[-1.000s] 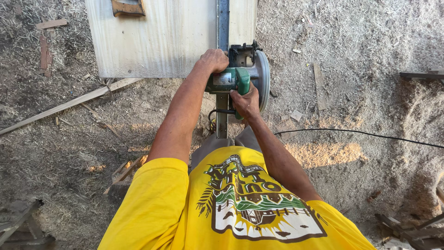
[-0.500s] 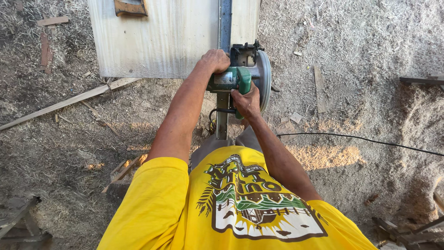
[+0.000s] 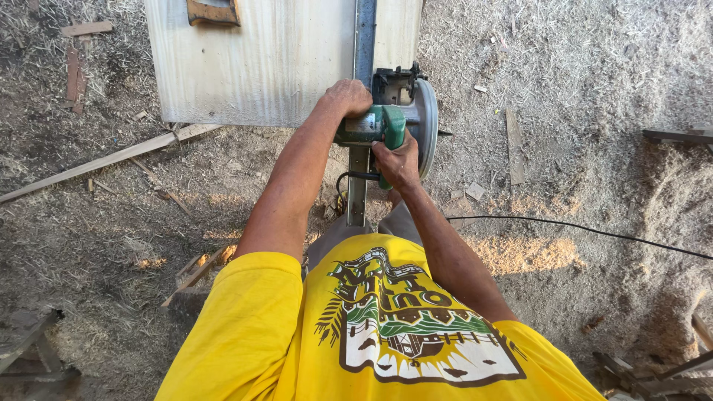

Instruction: The person measures a plywood sheet with a tape measure and marks it with a pencil, then hammers nails along a metal angle guide laid across the sheet. They plug in a circular saw and cut the plywood along the guide rail.

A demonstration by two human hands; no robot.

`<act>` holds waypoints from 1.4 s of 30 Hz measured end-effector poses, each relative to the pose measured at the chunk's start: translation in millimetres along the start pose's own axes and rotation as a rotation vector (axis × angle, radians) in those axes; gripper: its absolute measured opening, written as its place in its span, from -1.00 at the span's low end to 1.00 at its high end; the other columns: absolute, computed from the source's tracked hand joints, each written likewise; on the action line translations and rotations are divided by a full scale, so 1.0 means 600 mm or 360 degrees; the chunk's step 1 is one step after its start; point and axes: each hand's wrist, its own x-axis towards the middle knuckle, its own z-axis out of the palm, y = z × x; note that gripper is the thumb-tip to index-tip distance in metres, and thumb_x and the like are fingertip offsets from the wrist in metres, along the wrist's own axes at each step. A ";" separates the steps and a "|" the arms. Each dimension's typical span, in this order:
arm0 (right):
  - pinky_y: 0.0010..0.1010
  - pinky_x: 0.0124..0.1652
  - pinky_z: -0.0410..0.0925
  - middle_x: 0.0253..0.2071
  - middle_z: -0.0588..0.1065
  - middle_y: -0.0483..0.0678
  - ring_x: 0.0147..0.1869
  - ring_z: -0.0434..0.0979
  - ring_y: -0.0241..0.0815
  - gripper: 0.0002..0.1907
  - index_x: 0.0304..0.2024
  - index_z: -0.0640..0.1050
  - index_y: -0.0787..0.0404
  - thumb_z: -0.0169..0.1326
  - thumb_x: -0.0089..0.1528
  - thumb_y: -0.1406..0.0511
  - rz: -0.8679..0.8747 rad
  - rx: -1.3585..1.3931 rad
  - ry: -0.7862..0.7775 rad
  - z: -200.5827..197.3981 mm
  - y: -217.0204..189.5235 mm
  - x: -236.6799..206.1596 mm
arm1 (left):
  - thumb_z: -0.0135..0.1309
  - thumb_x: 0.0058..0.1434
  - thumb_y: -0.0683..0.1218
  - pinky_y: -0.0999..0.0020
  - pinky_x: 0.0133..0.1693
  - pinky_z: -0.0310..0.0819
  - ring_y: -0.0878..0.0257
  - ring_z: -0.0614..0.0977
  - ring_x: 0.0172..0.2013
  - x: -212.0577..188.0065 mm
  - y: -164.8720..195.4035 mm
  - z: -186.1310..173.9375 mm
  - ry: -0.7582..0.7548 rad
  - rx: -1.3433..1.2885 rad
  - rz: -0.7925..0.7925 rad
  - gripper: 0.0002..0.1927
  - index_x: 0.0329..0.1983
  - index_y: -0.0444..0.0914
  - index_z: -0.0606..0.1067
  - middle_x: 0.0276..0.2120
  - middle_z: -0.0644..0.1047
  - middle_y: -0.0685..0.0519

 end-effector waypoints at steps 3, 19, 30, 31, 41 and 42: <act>-0.45 -0.56 0.36 -0.51 0.43 -0.15 -0.56 0.45 -0.37 -0.79 -0.19 0.37 0.27 0.14 0.21 0.40 -0.0031 -0.0110 -0.0017 -0.001 -0.003 0.001 | -0.22 0.37 0.01 0.00 0.16 0.42 -0.08 0.58 0.12 -0.008 0.004 -0.008 -0.0048 -0.0076 -0.0072 -0.58 0.04 -0.18 0.62 0.11 0.57 -0.12; -0.43 -0.58 0.36 -0.53 0.41 -0.14 -0.58 0.45 -0.34 -0.78 -0.20 0.35 0.27 0.13 0.20 0.41 -0.0059 -0.0076 -0.0051 -0.002 -0.012 0.013 | -0.26 0.37 0.01 -0.05 0.21 0.37 -0.11 0.53 0.18 -0.012 0.010 -0.021 -0.0083 -0.0062 -0.0056 -0.55 0.07 -0.17 0.60 0.19 0.51 -0.10; -0.44 -0.55 0.37 -0.51 0.42 -0.14 -0.56 0.45 -0.35 -0.78 -0.19 0.36 0.28 0.13 0.20 0.40 -0.0055 -0.0080 -0.0077 -0.001 -0.021 0.018 | -0.25 0.36 0.05 -0.09 0.22 0.33 -0.11 0.50 0.21 -0.023 0.015 -0.034 -0.0074 -0.0153 -0.0150 -0.55 0.11 -0.14 0.57 0.20 0.50 -0.08; -0.44 -0.55 0.37 -0.51 0.42 -0.14 -0.56 0.45 -0.35 -0.78 -0.19 0.36 0.28 0.13 0.20 0.40 -0.0052 -0.0080 -0.0079 -0.001 -0.022 0.018 | -0.27 0.38 0.05 -0.11 0.21 0.33 -0.09 0.50 0.21 -0.026 0.015 -0.035 -0.0095 -0.0119 -0.0134 -0.56 0.11 -0.11 0.57 0.20 0.50 -0.06; -0.43 -0.56 0.36 -0.52 0.42 -0.13 -0.57 0.44 -0.33 -0.79 -0.20 0.35 0.29 0.12 0.20 0.41 -0.0056 -0.0059 -0.0086 -0.003 -0.031 0.023 | -0.16 0.42 -0.09 0.02 0.07 0.53 -0.07 0.63 0.08 -0.006 0.009 -0.026 -0.0054 0.0456 0.0274 -0.68 0.03 -0.17 0.61 0.09 0.58 -0.12; -0.43 -0.57 0.35 -0.53 0.42 -0.12 -0.58 0.45 -0.33 -0.79 -0.21 0.36 0.29 0.12 0.20 0.41 -0.0065 -0.0070 -0.0088 -0.003 -0.032 0.025 | -0.16 0.41 -0.10 0.01 0.07 0.53 -0.08 0.62 0.08 -0.004 0.009 -0.027 -0.0054 0.0465 0.0277 -0.68 0.03 -0.18 0.61 0.10 0.58 -0.12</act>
